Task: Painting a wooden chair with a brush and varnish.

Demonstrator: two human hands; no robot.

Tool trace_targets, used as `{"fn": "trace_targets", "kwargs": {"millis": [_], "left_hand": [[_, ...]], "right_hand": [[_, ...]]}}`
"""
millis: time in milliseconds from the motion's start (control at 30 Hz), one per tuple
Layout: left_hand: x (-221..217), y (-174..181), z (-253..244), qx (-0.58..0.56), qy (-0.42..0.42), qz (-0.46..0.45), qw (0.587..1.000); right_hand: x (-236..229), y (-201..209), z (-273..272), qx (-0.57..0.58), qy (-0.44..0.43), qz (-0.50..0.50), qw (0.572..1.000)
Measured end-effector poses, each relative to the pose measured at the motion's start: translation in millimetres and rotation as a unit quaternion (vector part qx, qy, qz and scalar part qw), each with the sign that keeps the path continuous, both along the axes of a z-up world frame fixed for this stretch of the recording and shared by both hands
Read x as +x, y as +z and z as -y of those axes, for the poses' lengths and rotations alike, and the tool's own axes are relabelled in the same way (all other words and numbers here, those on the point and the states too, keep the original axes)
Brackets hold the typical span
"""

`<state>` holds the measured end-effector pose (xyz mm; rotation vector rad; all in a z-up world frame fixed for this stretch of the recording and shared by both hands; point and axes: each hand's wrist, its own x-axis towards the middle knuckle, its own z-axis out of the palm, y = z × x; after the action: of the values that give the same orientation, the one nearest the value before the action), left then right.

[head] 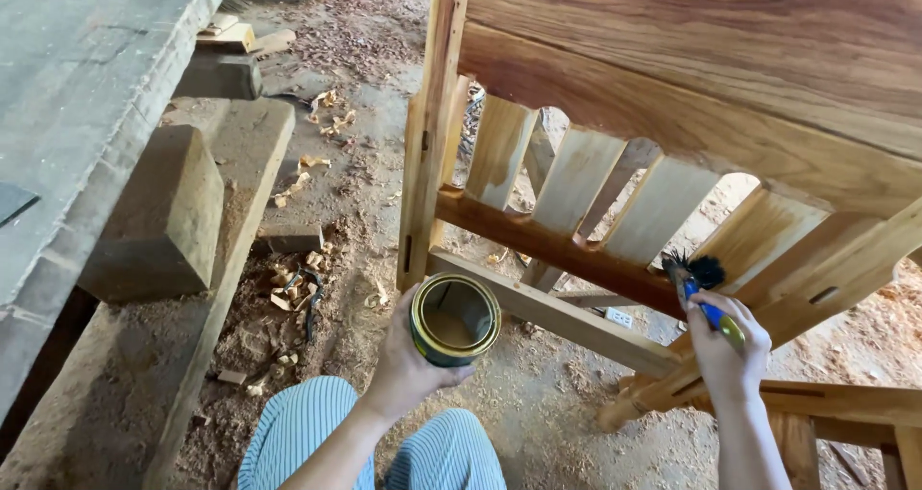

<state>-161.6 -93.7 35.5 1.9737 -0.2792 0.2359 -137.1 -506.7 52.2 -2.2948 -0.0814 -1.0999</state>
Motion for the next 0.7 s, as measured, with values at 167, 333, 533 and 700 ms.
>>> {"fn": "trace_targets", "kwargs": {"millis": [167, 333, 533, 700], "left_hand": [[4, 17, 15, -0.154, -0.053, -0.103, 0.981], [31, 18, 34, -0.156, -0.118, -0.134, 0.971], [48, 1, 56, -0.191, -0.191, -0.131, 0.954], [52, -12, 64, -0.105, -0.199, -0.088, 0.970]], "right_hand": [[-2, 7, 1, 0.011, 0.006, -0.028, 1.000], [-29, 21, 6, 0.027, 0.015, -0.012, 0.999], [-20, 22, 49, -0.043, 0.042, 0.003, 0.998], [2, 75, 61, -0.075, 0.016, 0.087, 0.993]]}}
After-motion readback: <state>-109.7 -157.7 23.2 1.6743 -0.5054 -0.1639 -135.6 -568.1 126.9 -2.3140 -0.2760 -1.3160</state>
